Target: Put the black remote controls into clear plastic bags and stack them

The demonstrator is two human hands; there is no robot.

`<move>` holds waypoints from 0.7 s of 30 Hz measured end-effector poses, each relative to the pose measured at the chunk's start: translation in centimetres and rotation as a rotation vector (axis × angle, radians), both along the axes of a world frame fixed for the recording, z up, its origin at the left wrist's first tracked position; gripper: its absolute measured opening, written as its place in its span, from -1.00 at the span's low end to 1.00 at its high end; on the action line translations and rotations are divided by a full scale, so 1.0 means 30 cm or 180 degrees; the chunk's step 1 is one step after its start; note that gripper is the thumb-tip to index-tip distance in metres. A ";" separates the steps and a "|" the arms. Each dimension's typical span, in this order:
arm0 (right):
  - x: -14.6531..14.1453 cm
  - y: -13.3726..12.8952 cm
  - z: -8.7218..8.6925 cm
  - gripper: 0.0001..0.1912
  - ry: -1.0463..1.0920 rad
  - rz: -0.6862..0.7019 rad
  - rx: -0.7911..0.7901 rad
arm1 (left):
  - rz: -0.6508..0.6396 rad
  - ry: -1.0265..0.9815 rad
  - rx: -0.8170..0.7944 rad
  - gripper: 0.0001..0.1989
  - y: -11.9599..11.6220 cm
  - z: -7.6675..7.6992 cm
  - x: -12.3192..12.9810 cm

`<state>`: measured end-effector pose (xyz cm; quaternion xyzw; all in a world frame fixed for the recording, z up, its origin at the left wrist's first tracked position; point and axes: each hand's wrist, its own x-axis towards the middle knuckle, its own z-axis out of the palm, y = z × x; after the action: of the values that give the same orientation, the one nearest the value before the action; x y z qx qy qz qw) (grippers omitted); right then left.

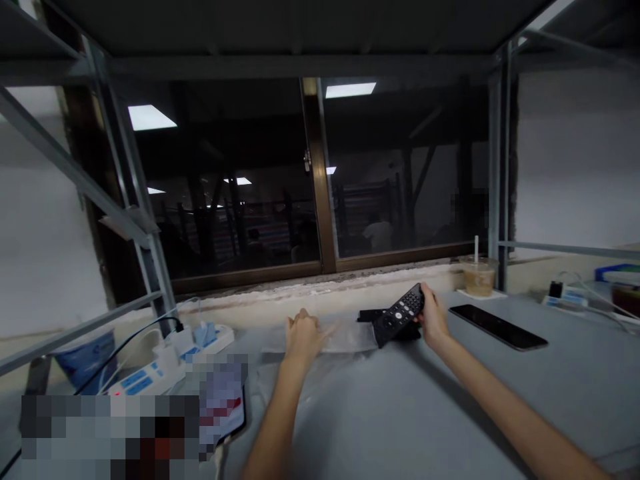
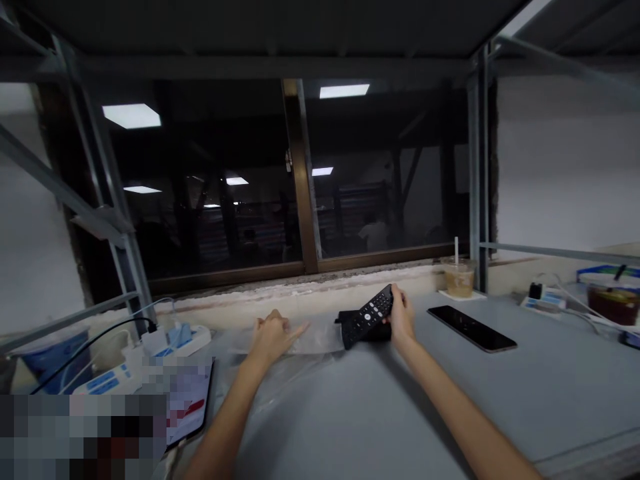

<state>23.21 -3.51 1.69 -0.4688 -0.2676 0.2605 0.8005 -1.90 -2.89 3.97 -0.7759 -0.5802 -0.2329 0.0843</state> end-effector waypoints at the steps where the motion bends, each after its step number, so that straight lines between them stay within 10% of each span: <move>1: 0.003 -0.003 0.004 -0.62 0.0048 -0.0089 -0.0017 | 0.0008 0.0112 -0.0224 -0.44 -0.004 -0.004 0.000; 12: -0.022 -0.010 -0.005 -0.59 -0.0474 -0.0366 -0.0278 | -0.0714 0.0516 -0.2269 0.00 -0.021 0.006 -0.006; 21: -0.053 -0.025 0.003 -0.61 -0.0545 -0.0024 -0.0213 | -0.0100 0.0742 -0.1800 -0.36 0.018 -0.066 -0.010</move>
<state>21.62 -4.27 1.79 -0.5169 -0.3244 0.2252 0.7595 -2.19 -2.35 1.98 -0.7990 -0.5964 0.0270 -0.0726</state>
